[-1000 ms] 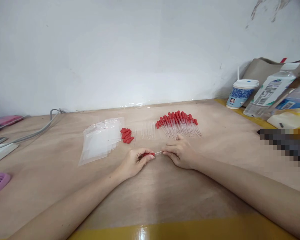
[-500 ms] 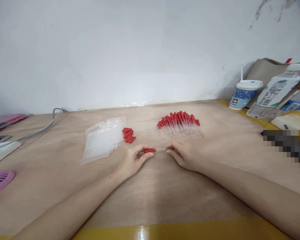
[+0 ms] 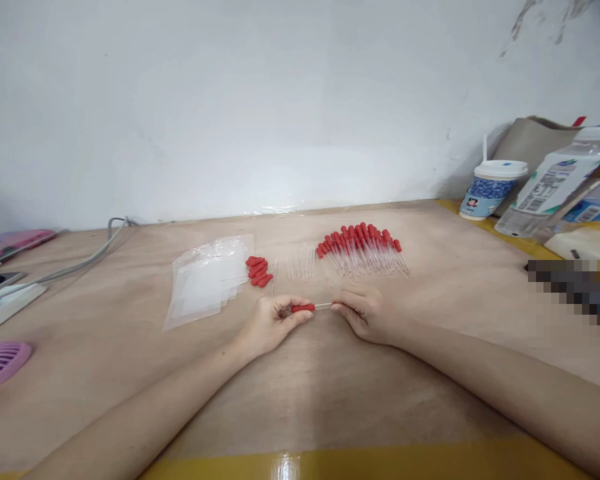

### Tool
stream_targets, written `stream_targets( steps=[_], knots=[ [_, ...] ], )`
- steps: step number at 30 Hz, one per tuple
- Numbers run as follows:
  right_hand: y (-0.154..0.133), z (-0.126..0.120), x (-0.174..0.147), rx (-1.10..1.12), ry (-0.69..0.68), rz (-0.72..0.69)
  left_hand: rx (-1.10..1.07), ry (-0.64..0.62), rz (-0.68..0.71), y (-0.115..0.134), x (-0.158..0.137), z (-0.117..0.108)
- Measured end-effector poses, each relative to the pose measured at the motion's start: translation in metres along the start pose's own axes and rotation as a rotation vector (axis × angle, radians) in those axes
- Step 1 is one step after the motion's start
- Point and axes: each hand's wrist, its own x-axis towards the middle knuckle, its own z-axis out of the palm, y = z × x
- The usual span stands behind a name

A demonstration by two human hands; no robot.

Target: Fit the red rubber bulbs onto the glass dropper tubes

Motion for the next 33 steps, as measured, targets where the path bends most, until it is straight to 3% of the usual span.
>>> stream_targets(
  steps=[18, 27, 29, 33],
  knots=[
    [-0.008, -0.002, 0.008, 0.023, -0.159, 0.178, 0.04, 0.004, 0.098, 0.0, 0.001, 0.0],
    [-0.012, -0.012, 0.009, -0.153, -0.224, 0.131, 0.185, 0.075, 0.223, -0.006, 0.002, -0.002],
    [-0.009, -0.019, 0.011, -0.154, -0.211, 0.23, 0.231, 0.12, 0.21, -0.007, 0.003, -0.004],
    [0.011, -0.034, 0.03, -0.075, -0.11, 0.647, 0.299, 0.045, 0.165, -0.006, 0.004, -0.006]
  ],
)
